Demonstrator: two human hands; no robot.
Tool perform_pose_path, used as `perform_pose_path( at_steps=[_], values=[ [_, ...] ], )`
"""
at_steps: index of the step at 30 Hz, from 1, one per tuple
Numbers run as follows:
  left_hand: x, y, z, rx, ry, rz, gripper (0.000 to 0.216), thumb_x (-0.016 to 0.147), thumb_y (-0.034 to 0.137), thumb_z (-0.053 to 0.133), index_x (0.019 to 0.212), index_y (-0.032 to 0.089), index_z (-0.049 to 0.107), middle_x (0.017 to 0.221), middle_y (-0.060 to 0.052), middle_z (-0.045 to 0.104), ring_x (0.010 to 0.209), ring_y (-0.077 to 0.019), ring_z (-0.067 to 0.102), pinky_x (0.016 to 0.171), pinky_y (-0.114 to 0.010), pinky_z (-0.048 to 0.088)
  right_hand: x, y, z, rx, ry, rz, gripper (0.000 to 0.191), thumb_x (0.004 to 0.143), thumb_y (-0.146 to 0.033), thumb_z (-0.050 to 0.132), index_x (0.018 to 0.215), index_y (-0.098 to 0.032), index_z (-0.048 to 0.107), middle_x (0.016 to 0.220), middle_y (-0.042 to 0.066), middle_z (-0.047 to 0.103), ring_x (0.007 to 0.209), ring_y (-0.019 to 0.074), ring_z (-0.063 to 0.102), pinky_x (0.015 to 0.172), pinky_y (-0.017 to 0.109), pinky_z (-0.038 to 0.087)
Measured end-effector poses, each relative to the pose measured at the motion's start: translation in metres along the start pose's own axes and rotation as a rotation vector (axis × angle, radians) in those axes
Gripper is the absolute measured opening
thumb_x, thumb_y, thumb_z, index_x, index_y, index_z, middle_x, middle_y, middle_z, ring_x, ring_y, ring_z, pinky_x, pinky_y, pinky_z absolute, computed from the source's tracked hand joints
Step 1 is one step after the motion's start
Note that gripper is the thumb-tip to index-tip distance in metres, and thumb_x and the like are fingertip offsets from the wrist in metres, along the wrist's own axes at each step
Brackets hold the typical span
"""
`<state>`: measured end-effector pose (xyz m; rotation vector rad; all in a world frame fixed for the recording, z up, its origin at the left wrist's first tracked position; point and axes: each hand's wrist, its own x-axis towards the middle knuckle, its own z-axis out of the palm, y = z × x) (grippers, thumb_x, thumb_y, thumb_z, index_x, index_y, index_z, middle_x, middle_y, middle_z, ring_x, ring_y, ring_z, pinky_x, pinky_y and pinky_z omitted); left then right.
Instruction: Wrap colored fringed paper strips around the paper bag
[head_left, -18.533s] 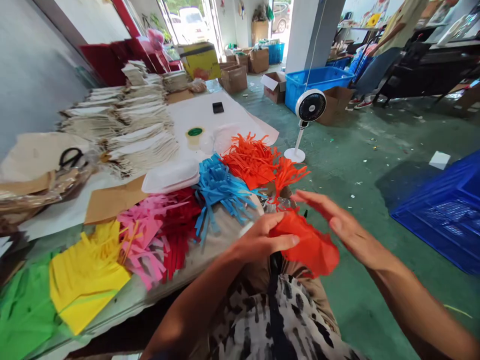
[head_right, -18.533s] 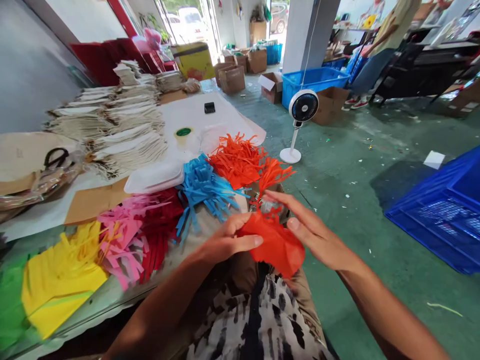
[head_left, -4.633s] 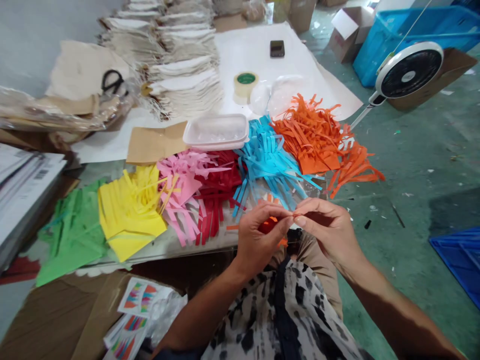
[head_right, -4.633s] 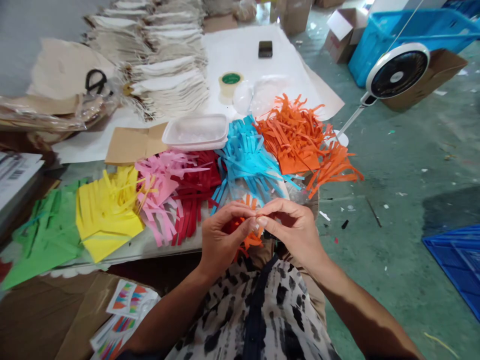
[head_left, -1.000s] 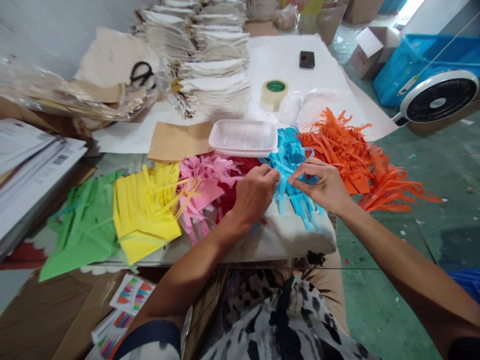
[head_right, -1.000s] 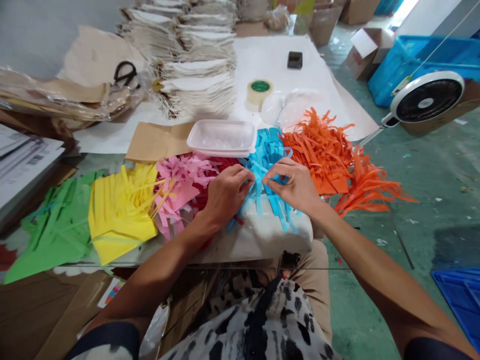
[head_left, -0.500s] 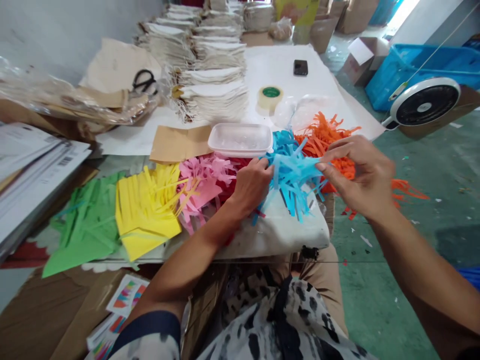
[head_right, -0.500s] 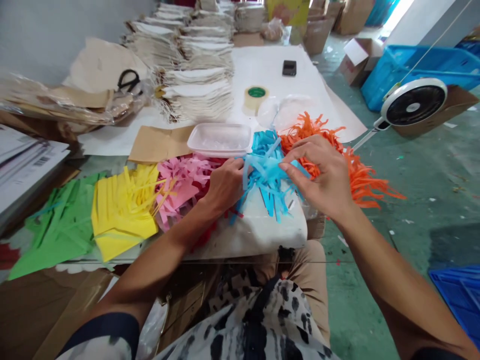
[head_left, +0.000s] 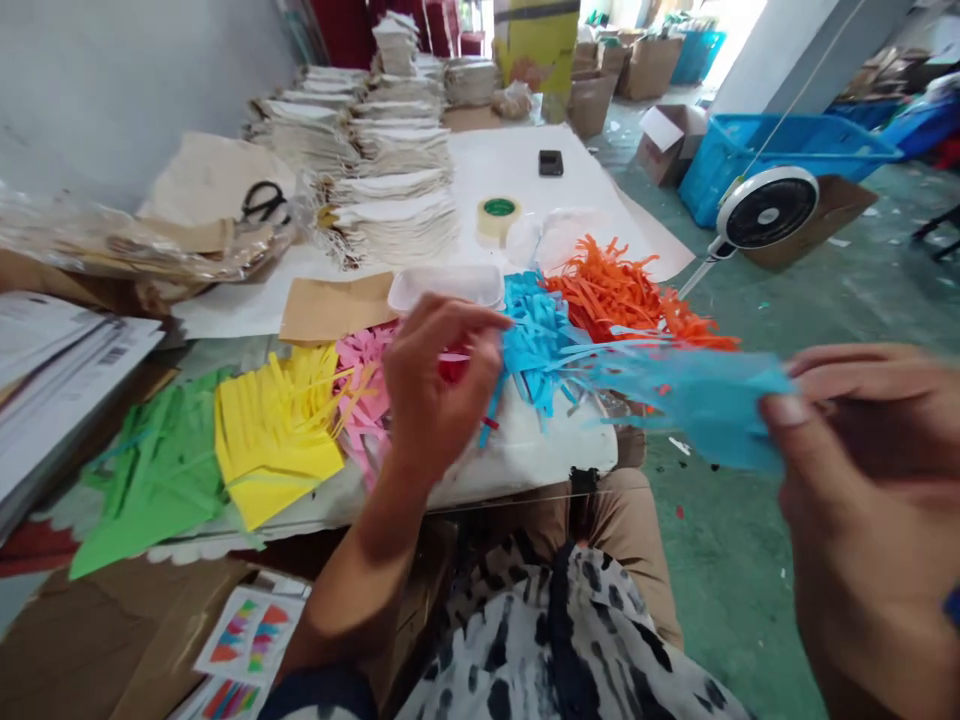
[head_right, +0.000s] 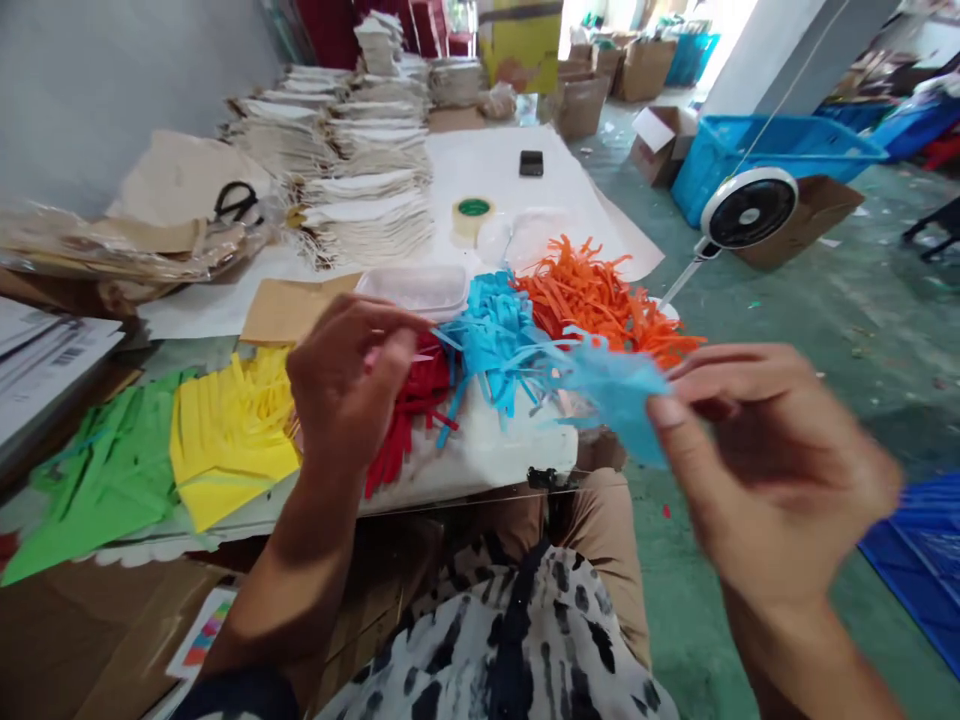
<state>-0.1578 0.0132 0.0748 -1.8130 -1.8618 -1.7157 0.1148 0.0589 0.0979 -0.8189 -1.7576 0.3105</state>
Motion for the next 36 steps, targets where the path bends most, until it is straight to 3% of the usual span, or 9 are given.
perform_pose_path(
  at_steps=[2, 4, 10, 13, 16, 20, 25, 31, 36],
  values=[
    [-0.008, 0.033, 0.005, -0.166, -0.265, 0.112, 0.018, 0.097, 0.029, 0.071, 0.114, 0.028, 0.073, 0.111, -0.004, 0.072, 0.103, -0.018, 0.068, 0.089, -0.034, 0.059, -0.016, -0.012, 0.003, 0.025, 0.008, 0.03, 0.023, 0.085, -0.022, 0.079, 0.097, -0.042, 0.077, 0.087, 0.003, 0.071, 0.083, 0.0306, 0.068, 0.072, 0.055, 0.053],
    [-0.016, 0.054, 0.017, -0.238, -0.37, 0.223, 0.029, 0.091, 0.037, 0.081, 0.116, 0.028, 0.072, 0.113, -0.005, 0.073, 0.106, -0.0194, 0.068, 0.095, -0.036, 0.058, -0.028, -0.019, 0.002, 0.031, -0.016, 0.026, 0.022, 0.085, -0.019, 0.078, 0.096, -0.039, 0.076, 0.086, 0.001, 0.071, 0.08, 0.0289, 0.067, 0.07, 0.052, 0.053],
    [-0.029, 0.068, 0.036, -0.375, -0.361, 0.294, 0.004, 0.093, 0.026, 0.077, 0.094, 0.023, 0.075, 0.096, -0.003, 0.074, 0.092, -0.016, 0.067, 0.09, -0.032, 0.055, -0.047, -0.021, -0.022, 0.122, -0.114, 0.014, 0.024, 0.085, -0.012, 0.076, 0.098, -0.032, 0.074, 0.088, 0.002, 0.07, 0.086, 0.0258, 0.067, 0.074, 0.045, 0.053],
    [-0.026, 0.068, 0.03, -0.46, -0.455, 0.356, 0.005, 0.091, 0.025, 0.081, 0.093, 0.021, 0.079, 0.091, -0.004, 0.075, 0.085, -0.0145, 0.065, 0.083, -0.029, 0.054, -0.047, -0.01, -0.029, 0.33, -0.242, 0.127, 0.017, 0.091, -0.03, 0.075, 0.108, -0.028, 0.074, 0.105, 0.006, 0.07, 0.103, 0.026, 0.066, 0.086, 0.042, 0.054],
    [-0.023, 0.069, 0.023, -0.51, -0.607, 0.363, 0.007, 0.093, 0.02, 0.077, 0.099, 0.02, 0.082, 0.089, -0.006, 0.078, 0.085, -0.0148, 0.067, 0.084, -0.029, 0.054, -0.046, 0.006, -0.027, 0.556, -0.477, 0.289, 0.052, 0.099, -0.063, 0.058, 0.137, -0.028, 0.065, 0.136, 0.01, 0.064, 0.131, 0.0311, 0.059, 0.109, 0.046, 0.049],
    [-0.024, 0.067, 0.019, -0.583, -0.711, 0.186, 0.015, 0.095, 0.017, 0.073, 0.106, 0.022, 0.083, 0.096, -0.008, 0.08, 0.089, -0.0161, 0.073, 0.085, -0.028, 0.057, -0.049, 0.019, -0.017, 0.589, -0.756, 0.346, 0.049, 0.106, -0.058, 0.048, 0.146, -0.033, 0.06, 0.139, 0.007, 0.066, 0.131, 0.0272, 0.061, 0.109, 0.041, 0.049],
    [-0.027, 0.057, 0.016, -0.66, -0.783, -0.18, 0.041, 0.085, 0.026, 0.086, 0.124, 0.018, 0.074, 0.085, -0.003, 0.076, 0.076, -0.013, 0.071, 0.076, -0.023, 0.056, -0.047, 0.022, -0.015, 0.55, -0.672, 0.272, 0.007, 0.1, -0.032, 0.068, 0.101, -0.026, 0.073, 0.097, 0.001, 0.069, 0.09, 0.0169, 0.065, 0.083, 0.029, 0.05],
    [-0.014, 0.04, 0.013, -0.759, -1.115, -0.473, 0.025, 0.086, 0.035, 0.085, 0.099, 0.014, 0.077, 0.083, -0.004, 0.072, 0.074, -0.0134, 0.065, 0.069, -0.024, 0.052, -0.046, 0.033, -0.022, 0.569, -0.646, 0.378, 0.014, 0.103, -0.033, 0.063, 0.092, -0.024, 0.063, 0.104, 0.003, 0.066, 0.1, 0.0185, 0.061, 0.089, 0.032, 0.047],
    [-0.034, 0.018, 0.034, -1.08, -1.224, -0.577, 0.049, 0.082, 0.065, 0.079, 0.091, 0.016, 0.081, 0.096, -0.01, 0.073, 0.09, -0.0231, 0.069, 0.085, -0.034, 0.056, -0.053, 0.036, -0.014, 0.573, -0.619, 0.553, 0.024, 0.107, -0.042, 0.055, 0.092, -0.024, 0.058, 0.08, -0.003, 0.048, 0.068, 0.0123, 0.044, 0.062, 0.026, 0.038]
  ],
)
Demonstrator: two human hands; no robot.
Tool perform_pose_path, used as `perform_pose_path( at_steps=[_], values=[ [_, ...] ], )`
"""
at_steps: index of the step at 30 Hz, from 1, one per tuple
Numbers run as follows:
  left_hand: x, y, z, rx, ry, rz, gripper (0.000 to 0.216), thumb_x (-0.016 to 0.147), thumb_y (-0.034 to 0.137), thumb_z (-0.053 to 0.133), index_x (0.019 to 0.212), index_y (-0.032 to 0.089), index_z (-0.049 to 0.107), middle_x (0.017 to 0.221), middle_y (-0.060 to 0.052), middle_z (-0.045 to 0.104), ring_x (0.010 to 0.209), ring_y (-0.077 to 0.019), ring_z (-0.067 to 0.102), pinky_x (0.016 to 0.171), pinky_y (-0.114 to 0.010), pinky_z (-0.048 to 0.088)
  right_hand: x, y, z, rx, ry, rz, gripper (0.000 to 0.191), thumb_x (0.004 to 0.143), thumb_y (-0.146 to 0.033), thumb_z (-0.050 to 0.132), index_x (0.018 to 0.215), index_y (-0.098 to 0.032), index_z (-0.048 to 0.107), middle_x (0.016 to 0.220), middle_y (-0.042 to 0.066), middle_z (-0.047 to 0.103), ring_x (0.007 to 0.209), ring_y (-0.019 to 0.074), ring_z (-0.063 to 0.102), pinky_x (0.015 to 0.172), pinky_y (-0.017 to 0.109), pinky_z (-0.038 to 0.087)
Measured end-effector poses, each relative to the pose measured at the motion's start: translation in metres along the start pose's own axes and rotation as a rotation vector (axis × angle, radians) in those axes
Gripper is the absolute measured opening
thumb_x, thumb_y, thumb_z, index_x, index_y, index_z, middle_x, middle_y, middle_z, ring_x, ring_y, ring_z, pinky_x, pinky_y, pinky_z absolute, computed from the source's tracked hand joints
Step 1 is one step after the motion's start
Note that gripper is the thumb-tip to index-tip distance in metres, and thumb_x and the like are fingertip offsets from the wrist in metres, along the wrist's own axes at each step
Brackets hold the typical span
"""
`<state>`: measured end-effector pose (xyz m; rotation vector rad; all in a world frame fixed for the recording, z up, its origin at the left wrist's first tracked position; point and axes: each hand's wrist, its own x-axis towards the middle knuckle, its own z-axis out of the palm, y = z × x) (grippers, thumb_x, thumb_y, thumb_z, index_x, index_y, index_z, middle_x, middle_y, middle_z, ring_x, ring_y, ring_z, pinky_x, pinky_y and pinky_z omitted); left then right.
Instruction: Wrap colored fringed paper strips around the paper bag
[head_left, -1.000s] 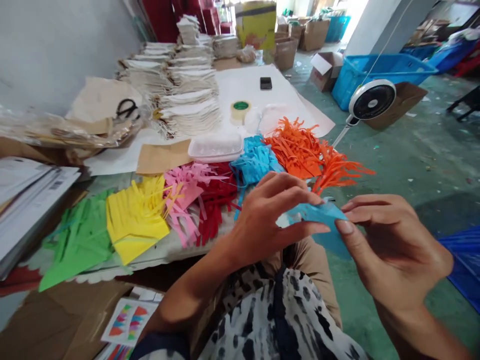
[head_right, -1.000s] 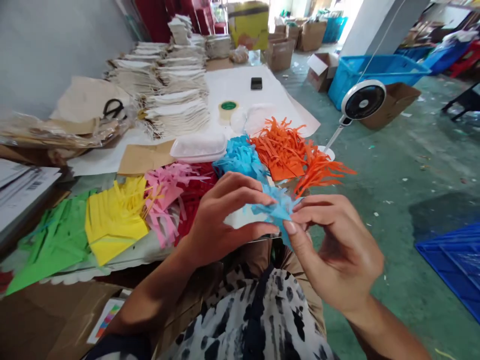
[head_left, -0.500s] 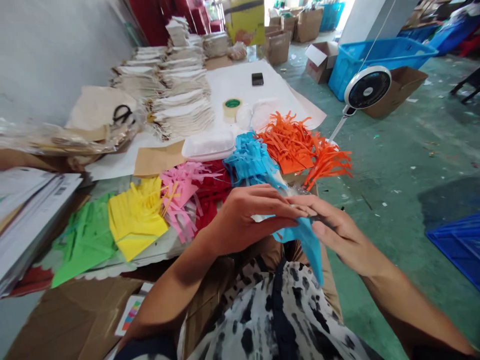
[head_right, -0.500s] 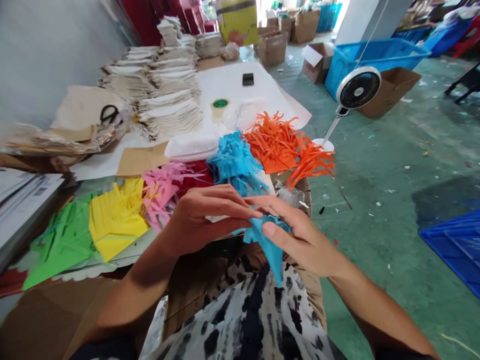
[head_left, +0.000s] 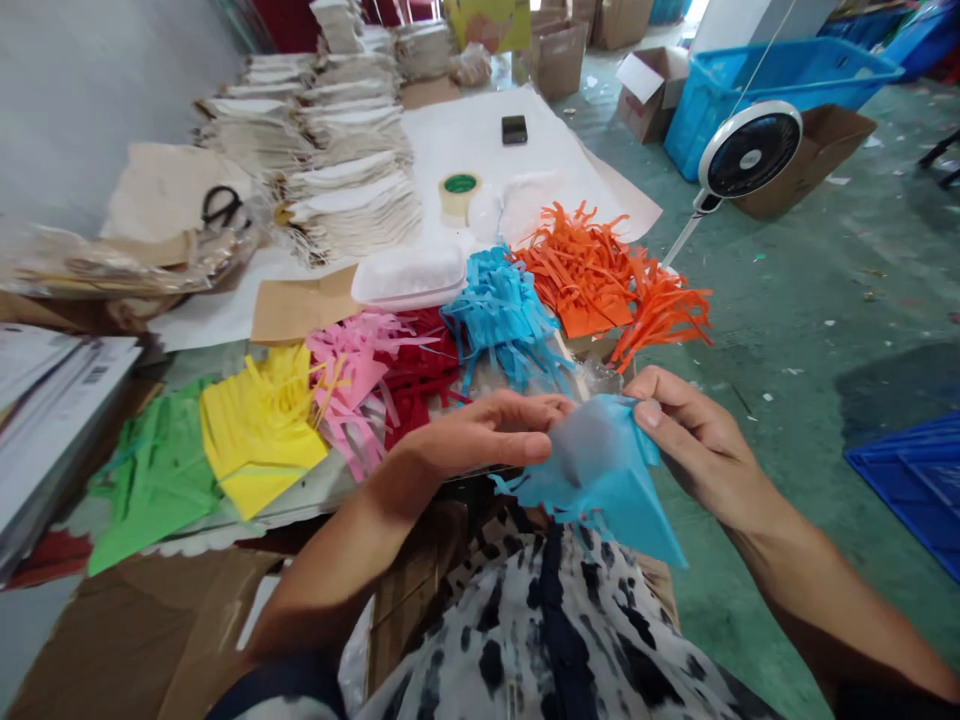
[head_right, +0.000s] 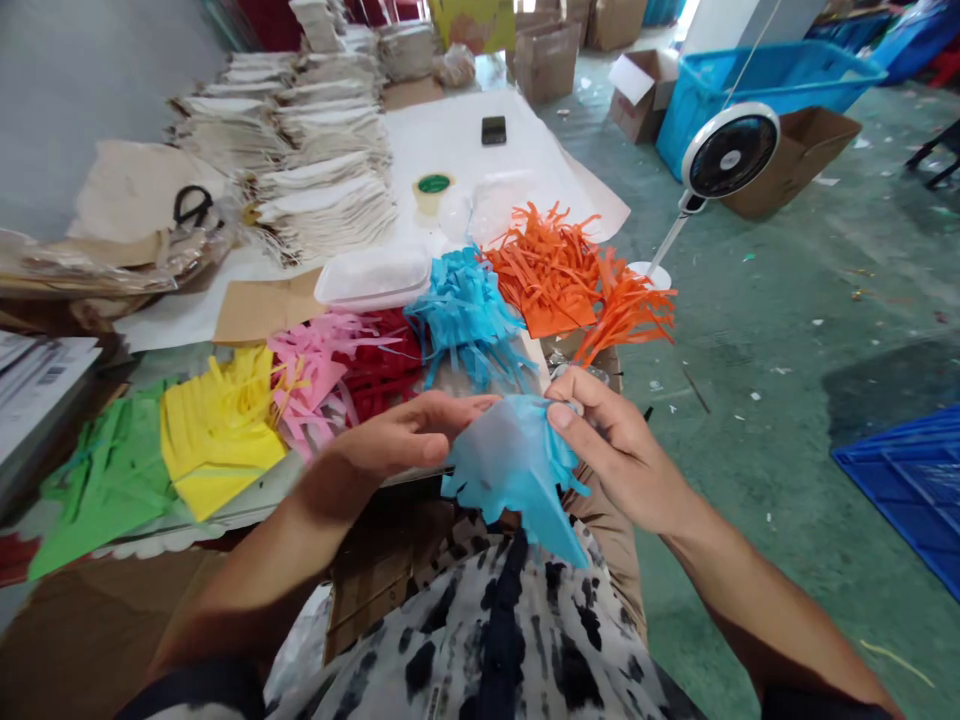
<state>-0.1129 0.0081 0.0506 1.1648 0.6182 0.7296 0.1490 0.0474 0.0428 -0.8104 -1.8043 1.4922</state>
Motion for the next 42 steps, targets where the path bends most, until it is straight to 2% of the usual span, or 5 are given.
perform_pose_path(
  at_steps=[10, 21, 25, 30, 42],
  values=[
    [-0.012, -0.059, -0.007, -0.388, 0.179, -0.24, 0.066, 0.073, 0.053, 0.089, 0.124, 0.023, 0.059, 0.094, -0.001, 0.069, 0.071, -0.0127, 0.067, 0.068, -0.023, 0.052, 0.027, 0.024, -0.001, -0.517, 0.106, -0.044, 0.022, 0.107, -0.045, 0.052, 0.099, -0.025, 0.051, 0.076, -0.004, 0.051, 0.062, 0.0132, 0.049, 0.061, 0.027, 0.037],
    [-0.052, -0.024, -0.026, 1.455, 0.964, -0.153, 0.045, 0.095, 0.06, 0.065, 0.114, 0.019, 0.069, 0.11, -0.013, 0.075, 0.106, -0.0315, 0.069, 0.099, -0.047, 0.053, 0.047, 0.083, 0.024, -1.132, -0.144, 0.141, 0.03, 0.108, -0.042, 0.037, 0.115, -0.019, 0.054, 0.073, 0.006, 0.07, 0.066, 0.0275, 0.068, 0.058, 0.031, 0.03],
    [-0.021, -0.081, 0.025, 1.471, 0.513, 0.185, 0.073, 0.092, 0.061, 0.069, 0.147, 0.015, 0.057, 0.139, -0.018, 0.068, 0.13, -0.0342, 0.063, 0.117, -0.052, 0.049, 0.049, 0.076, 0.026, -1.203, -0.143, 0.194, 0.033, 0.108, -0.041, 0.036, 0.117, -0.017, 0.057, 0.071, 0.006, 0.071, 0.061, 0.0262, 0.067, 0.056, 0.032, 0.029],
    [-0.005, -0.138, 0.052, 1.531, 0.633, 0.217, 0.049, 0.099, 0.013, 0.053, 0.148, 0.013, 0.057, 0.147, -0.016, 0.066, 0.136, -0.0305, 0.062, 0.114, -0.048, 0.054, 0.029, 0.061, 0.013, -1.28, -0.045, -0.006, 0.038, 0.106, -0.046, 0.045, 0.119, -0.015, 0.063, 0.11, 0.017, 0.076, 0.096, 0.033, 0.072, 0.074, 0.041, 0.048],
    [-0.027, -0.098, 0.03, 1.304, 0.601, 0.046, 0.028, 0.094, 0.013, 0.062, 0.12, 0.016, 0.072, 0.115, -0.01, 0.078, 0.105, -0.0279, 0.07, 0.092, -0.044, 0.06, 0.007, 0.077, -0.012, -0.875, -0.426, -0.279, 0.026, 0.105, -0.026, 0.055, 0.123, -0.023, 0.073, 0.122, 0.009, 0.076, 0.113, 0.0268, 0.067, 0.093, 0.044, 0.044]
  ],
)
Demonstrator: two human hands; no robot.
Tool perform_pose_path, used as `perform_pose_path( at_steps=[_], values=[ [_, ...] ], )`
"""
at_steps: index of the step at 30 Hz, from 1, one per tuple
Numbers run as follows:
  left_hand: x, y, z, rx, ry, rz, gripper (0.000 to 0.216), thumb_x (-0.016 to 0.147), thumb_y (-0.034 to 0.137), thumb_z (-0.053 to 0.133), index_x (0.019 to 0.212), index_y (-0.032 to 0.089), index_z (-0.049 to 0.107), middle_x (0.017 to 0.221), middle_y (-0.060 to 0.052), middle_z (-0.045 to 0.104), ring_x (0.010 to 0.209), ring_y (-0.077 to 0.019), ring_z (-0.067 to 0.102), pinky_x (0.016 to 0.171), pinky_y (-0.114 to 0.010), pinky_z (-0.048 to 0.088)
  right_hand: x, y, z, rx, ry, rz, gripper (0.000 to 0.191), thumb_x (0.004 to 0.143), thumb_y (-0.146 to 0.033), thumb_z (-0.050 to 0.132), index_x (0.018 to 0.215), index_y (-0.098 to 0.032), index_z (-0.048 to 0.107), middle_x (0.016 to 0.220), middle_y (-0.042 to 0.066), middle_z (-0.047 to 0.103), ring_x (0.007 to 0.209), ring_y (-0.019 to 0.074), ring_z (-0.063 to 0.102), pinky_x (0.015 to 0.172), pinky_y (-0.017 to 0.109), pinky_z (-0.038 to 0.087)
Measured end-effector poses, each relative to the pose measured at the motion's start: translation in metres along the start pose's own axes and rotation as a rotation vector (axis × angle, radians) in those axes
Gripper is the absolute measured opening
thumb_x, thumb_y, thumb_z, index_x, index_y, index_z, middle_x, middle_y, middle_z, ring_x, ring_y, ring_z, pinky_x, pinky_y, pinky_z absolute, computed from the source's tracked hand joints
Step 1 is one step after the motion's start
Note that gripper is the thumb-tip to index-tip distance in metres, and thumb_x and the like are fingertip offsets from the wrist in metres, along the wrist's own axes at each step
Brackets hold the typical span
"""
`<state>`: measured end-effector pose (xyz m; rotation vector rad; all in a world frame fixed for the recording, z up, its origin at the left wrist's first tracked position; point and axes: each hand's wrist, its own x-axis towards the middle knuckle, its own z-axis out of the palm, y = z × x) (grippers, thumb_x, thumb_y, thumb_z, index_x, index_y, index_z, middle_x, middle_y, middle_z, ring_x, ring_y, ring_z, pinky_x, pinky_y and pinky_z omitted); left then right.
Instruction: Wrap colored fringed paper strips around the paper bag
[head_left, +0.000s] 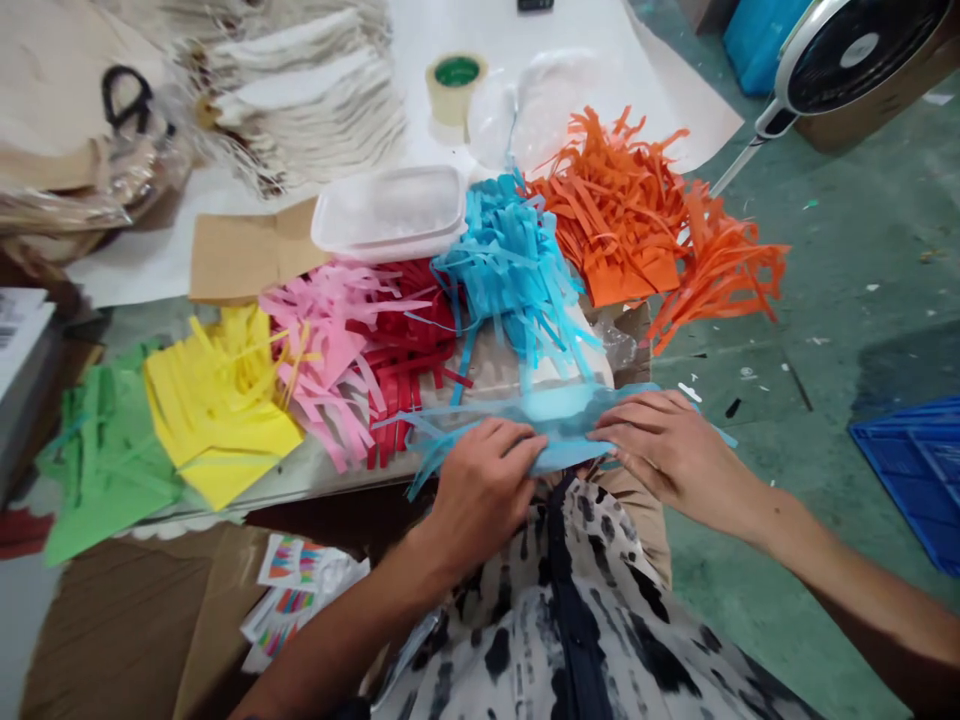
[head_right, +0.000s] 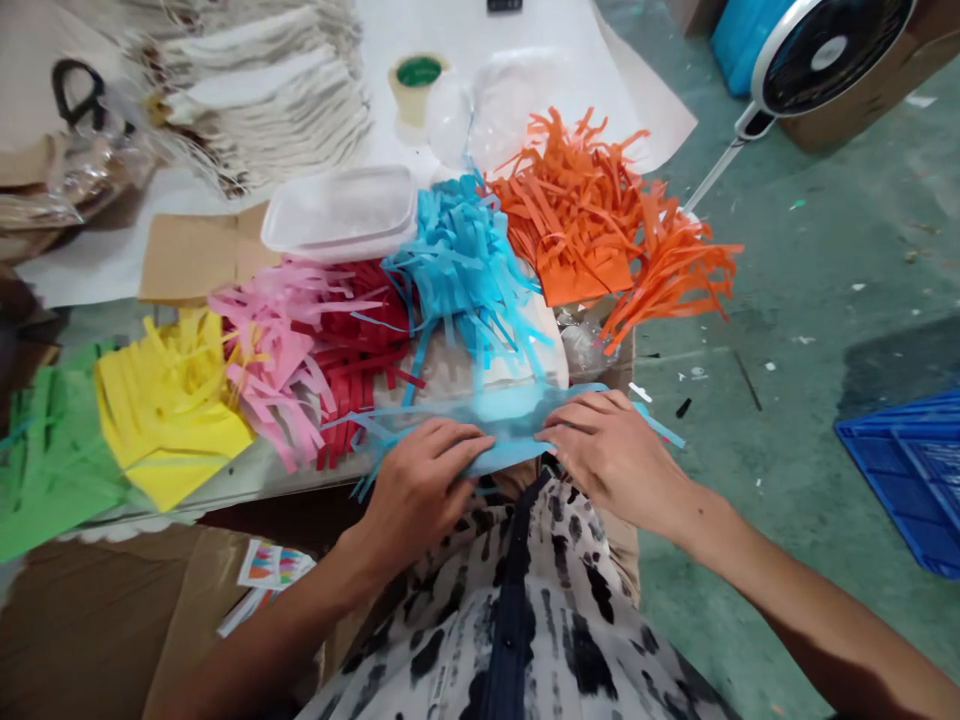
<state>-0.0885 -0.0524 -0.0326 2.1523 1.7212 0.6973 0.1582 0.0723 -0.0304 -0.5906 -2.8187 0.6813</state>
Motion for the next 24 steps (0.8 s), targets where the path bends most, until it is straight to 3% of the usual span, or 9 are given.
perform_pose_path(
  at_steps=[4, 8, 13, 19, 24],
  values=[
    [0.004, -0.007, -0.009, -0.107, 0.017, -0.219, 0.014, 0.099, 0.023, 0.064, 0.111, 0.02, 0.071, 0.107, -0.005, 0.079, 0.102, -0.0239, 0.071, 0.089, -0.038, 0.055, 0.012, 0.0, -0.004, 0.173, 0.028, 0.196, 0.024, 0.107, -0.037, 0.056, 0.108, -0.025, 0.077, 0.104, 0.006, 0.079, 0.096, 0.0227, 0.069, 0.082, 0.037, 0.044],
    [0.01, -0.007, 0.0, 0.03, 0.072, -0.297, 0.018, 0.103, 0.03, 0.061, 0.092, 0.02, 0.07, 0.092, -0.005, 0.074, 0.092, -0.0225, 0.068, 0.083, -0.036, 0.05, 0.025, -0.003, 0.006, 0.045, 0.057, 0.399, 0.034, 0.106, -0.046, 0.054, 0.095, -0.022, 0.074, 0.08, 0.004, 0.072, 0.075, 0.0223, 0.064, 0.071, 0.034, 0.039],
    [0.013, -0.005, 0.008, 0.143, 0.12, -0.323, 0.015, 0.096, 0.031, 0.068, 0.086, 0.02, 0.068, 0.091, -0.005, 0.069, 0.091, -0.0234, 0.062, 0.081, -0.036, 0.047, 0.03, -0.007, 0.017, -0.114, 0.089, 0.437, 0.029, 0.103, -0.047, 0.058, 0.096, -0.022, 0.072, 0.078, 0.005, 0.069, 0.071, 0.0232, 0.062, 0.069, 0.033, 0.034],
    [0.015, -0.009, 0.013, 0.225, 0.176, -0.314, 0.018, 0.094, 0.023, 0.067, 0.076, 0.02, 0.064, 0.091, -0.006, 0.065, 0.09, -0.0232, 0.058, 0.078, -0.035, 0.045, 0.036, -0.009, 0.019, -0.196, 0.06, 0.488, 0.042, 0.105, -0.056, 0.048, 0.095, -0.021, 0.071, 0.075, 0.006, 0.066, 0.069, 0.0236, 0.06, 0.065, 0.033, 0.029],
    [0.014, -0.012, 0.02, 0.278, 0.191, -0.275, 0.016, 0.095, 0.025, 0.067, 0.08, 0.02, 0.064, 0.094, -0.008, 0.063, 0.092, -0.0239, 0.056, 0.08, -0.036, 0.046, 0.04, -0.016, 0.019, -0.264, 0.029, 0.517, 0.038, 0.105, -0.05, 0.046, 0.095, -0.021, 0.069, 0.072, 0.006, 0.064, 0.068, 0.0241, 0.059, 0.063, 0.034, 0.026]
  ],
)
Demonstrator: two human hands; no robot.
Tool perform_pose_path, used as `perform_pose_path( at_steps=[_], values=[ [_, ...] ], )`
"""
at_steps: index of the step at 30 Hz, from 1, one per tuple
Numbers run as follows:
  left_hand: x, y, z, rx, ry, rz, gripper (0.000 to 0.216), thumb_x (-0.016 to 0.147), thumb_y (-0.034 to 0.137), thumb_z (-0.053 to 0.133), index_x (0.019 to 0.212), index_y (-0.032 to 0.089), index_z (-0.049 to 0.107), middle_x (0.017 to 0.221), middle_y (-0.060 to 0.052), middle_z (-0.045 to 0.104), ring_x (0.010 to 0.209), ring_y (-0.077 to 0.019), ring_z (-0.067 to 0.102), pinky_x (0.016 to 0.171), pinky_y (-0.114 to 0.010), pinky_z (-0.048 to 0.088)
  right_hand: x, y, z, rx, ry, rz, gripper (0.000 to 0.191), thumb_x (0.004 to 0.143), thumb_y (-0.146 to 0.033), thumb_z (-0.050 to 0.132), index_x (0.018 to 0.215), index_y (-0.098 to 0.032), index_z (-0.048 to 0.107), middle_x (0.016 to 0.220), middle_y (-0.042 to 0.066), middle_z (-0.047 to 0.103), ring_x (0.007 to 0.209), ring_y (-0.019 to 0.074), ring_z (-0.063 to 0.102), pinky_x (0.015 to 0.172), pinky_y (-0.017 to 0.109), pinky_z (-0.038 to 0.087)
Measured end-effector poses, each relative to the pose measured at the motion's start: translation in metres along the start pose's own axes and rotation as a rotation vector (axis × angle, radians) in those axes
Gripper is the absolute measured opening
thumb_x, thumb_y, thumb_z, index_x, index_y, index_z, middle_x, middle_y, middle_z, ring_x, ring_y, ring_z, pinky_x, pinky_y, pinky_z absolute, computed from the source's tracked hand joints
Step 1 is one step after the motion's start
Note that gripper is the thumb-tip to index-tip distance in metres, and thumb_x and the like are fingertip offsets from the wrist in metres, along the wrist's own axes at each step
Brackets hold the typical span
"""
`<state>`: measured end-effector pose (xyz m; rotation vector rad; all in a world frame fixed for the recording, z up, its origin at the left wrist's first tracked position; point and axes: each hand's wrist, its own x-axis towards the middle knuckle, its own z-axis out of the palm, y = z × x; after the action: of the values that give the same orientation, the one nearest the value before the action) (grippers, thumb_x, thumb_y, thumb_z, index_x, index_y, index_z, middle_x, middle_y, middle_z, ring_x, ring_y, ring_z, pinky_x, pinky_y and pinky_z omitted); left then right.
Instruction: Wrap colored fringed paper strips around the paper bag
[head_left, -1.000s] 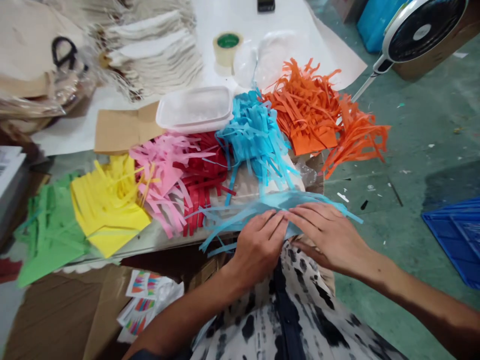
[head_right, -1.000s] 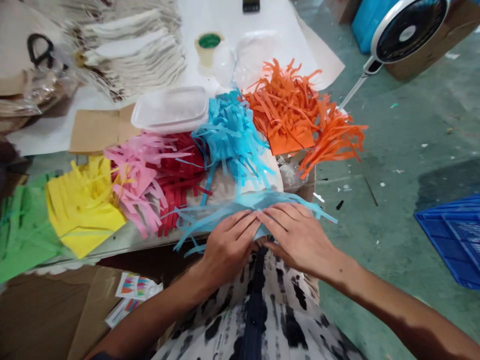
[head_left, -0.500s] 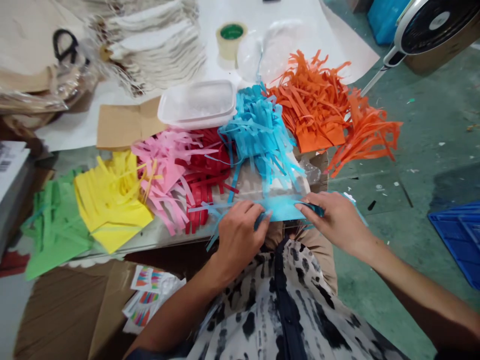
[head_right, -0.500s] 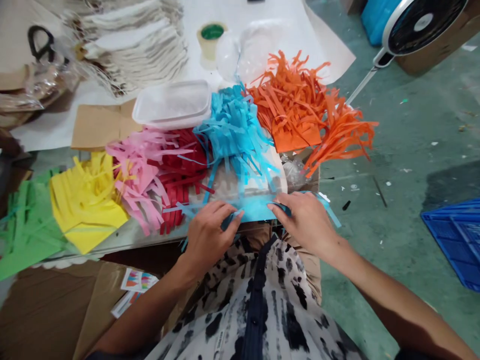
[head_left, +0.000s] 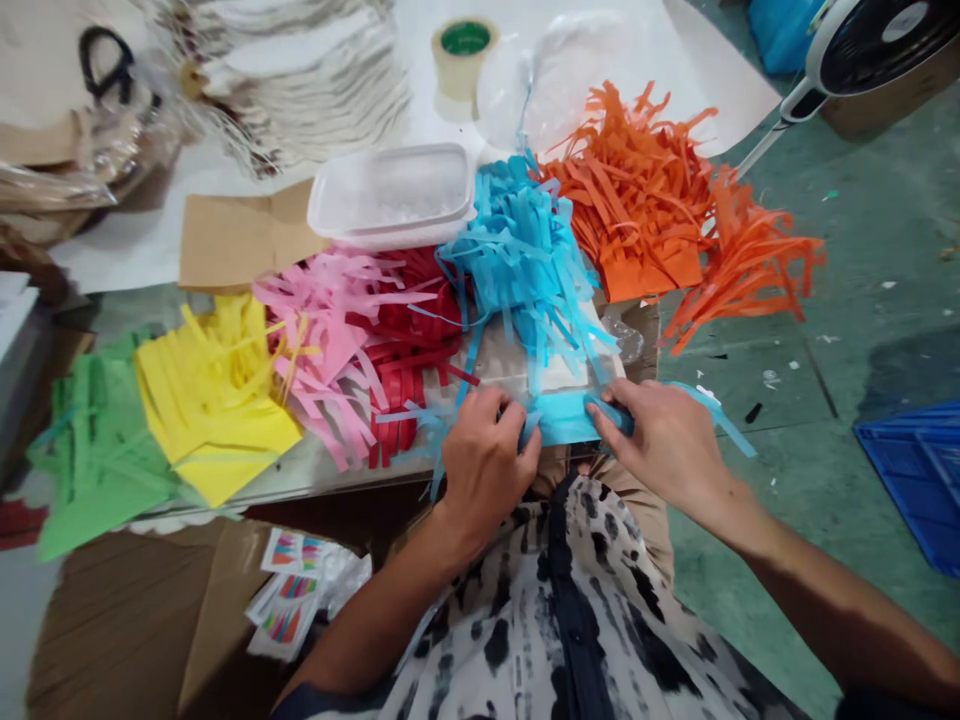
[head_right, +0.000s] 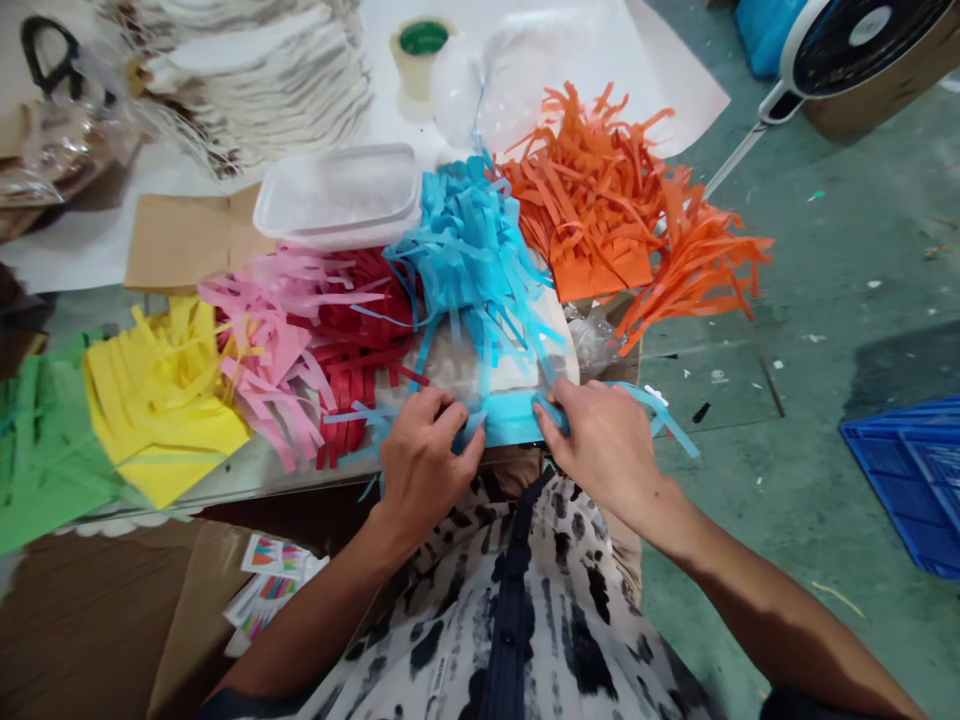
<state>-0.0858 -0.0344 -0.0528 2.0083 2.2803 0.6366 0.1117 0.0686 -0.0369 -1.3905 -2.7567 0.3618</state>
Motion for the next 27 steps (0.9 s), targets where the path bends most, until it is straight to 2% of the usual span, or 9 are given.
perform_pose_path(
  at_steps=[7, 9, 11, 14, 17, 20, 23, 25, 27],
  values=[
    [-0.003, -0.001, 0.003, -0.023, 0.028, 0.0, 0.015, 0.097, 0.026, 0.066, 0.083, 0.019, 0.063, 0.096, -0.008, 0.062, 0.093, -0.0238, 0.059, 0.084, -0.036, 0.049, 0.0, 0.0, 0.001, -0.004, 0.016, 0.044, 0.038, 0.105, -0.052, 0.046, 0.097, -0.022, 0.067, 0.074, 0.006, 0.068, 0.068, 0.0245, 0.063, 0.061, 0.034, 0.024],
    [-0.004, 0.0, 0.003, -0.038, 0.046, -0.012, 0.009, 0.097, 0.026, 0.066, 0.093, 0.019, 0.065, 0.102, -0.01, 0.064, 0.099, -0.025, 0.062, 0.087, -0.036, 0.052, 0.002, -0.001, 0.0, -0.021, -0.006, 0.057, 0.037, 0.104, -0.052, 0.047, 0.098, -0.022, 0.067, 0.075, 0.007, 0.069, 0.069, 0.0251, 0.064, 0.06, 0.034, 0.022],
    [-0.004, 0.0, 0.003, -0.035, 0.095, 0.003, 0.015, 0.097, 0.025, 0.067, 0.11, 0.018, 0.068, 0.114, -0.013, 0.065, 0.108, -0.027, 0.063, 0.093, -0.038, 0.053, 0.004, -0.003, 0.0, -0.038, -0.031, 0.062, 0.035, 0.104, -0.051, 0.049, 0.098, -0.022, 0.067, 0.077, 0.007, 0.071, 0.069, 0.0252, 0.064, 0.06, 0.034, 0.02],
    [-0.001, -0.001, 0.001, 0.012, 0.141, 0.232, 0.034, 0.099, 0.017, 0.065, 0.132, 0.025, 0.066, 0.134, -0.011, 0.067, 0.128, -0.0294, 0.06, 0.111, -0.047, 0.046, 0.005, -0.007, -0.001, -0.07, -0.05, 0.075, 0.034, 0.103, -0.051, 0.05, 0.1, -0.022, 0.067, 0.077, 0.008, 0.072, 0.068, 0.0251, 0.064, 0.059, 0.034, 0.019],
    [0.005, -0.004, -0.003, 0.026, 0.076, 0.544, 0.032, 0.102, 0.013, 0.059, 0.129, 0.027, 0.069, 0.13, -0.003, 0.074, 0.132, -0.0255, 0.061, 0.129, -0.057, 0.027, 0.005, 0.004, -0.006, -0.084, -0.028, 0.052, 0.031, 0.103, -0.049, 0.052, 0.104, -0.022, 0.066, 0.077, 0.008, 0.071, 0.07, 0.0261, 0.064, 0.059, 0.033, 0.022],
    [0.007, -0.006, -0.005, 0.041, -0.004, 0.596, 0.031, 0.105, 0.014, 0.056, 0.131, 0.024, 0.069, 0.124, -0.004, 0.076, 0.125, -0.0236, 0.067, 0.133, -0.067, 0.014, 0.001, 0.035, -0.021, -0.019, 0.046, 0.017, 0.023, 0.098, -0.043, 0.062, 0.108, -0.022, 0.067, 0.086, 0.009, 0.074, 0.082, 0.0285, 0.065, 0.064, 0.035, 0.032],
    [0.003, -0.006, -0.005, 0.081, -0.03, 0.619, 0.038, 0.104, 0.016, 0.056, 0.139, 0.026, 0.066, 0.13, -0.009, 0.072, 0.122, -0.0258, 0.068, 0.13, -0.074, 0.016, -0.013, 0.061, -0.04, -0.066, 0.22, 0.089, 0.022, 0.098, -0.032, 0.063, 0.112, -0.018, 0.07, 0.104, 0.017, 0.077, 0.097, 0.0342, 0.066, 0.076, 0.042, 0.042],
    [0.0, -0.004, -0.005, 0.102, -0.049, 0.638, 0.042, 0.103, 0.016, 0.057, 0.142, 0.027, 0.065, 0.134, -0.012, 0.07, 0.123, -0.0285, 0.068, 0.127, -0.077, 0.02, -0.027, 0.059, -0.045, -0.106, 0.371, 0.088, 0.027, 0.098, -0.021, 0.057, 0.121, -0.016, 0.07, 0.118, 0.021, 0.075, 0.109, 0.0366, 0.066, 0.089, 0.047, 0.046],
    [-0.002, -0.001, -0.006, 0.117, -0.074, 0.633, 0.043, 0.103, 0.017, 0.057, 0.143, 0.028, 0.064, 0.135, -0.014, 0.068, 0.125, -0.0313, 0.067, 0.125, -0.079, 0.022, -0.042, 0.042, -0.038, -0.037, 0.416, -0.093, 0.037, 0.096, -0.013, 0.054, 0.13, -0.019, 0.067, 0.126, 0.016, 0.075, 0.117, 0.0338, 0.066, 0.101, 0.049, 0.048]
  ],
)
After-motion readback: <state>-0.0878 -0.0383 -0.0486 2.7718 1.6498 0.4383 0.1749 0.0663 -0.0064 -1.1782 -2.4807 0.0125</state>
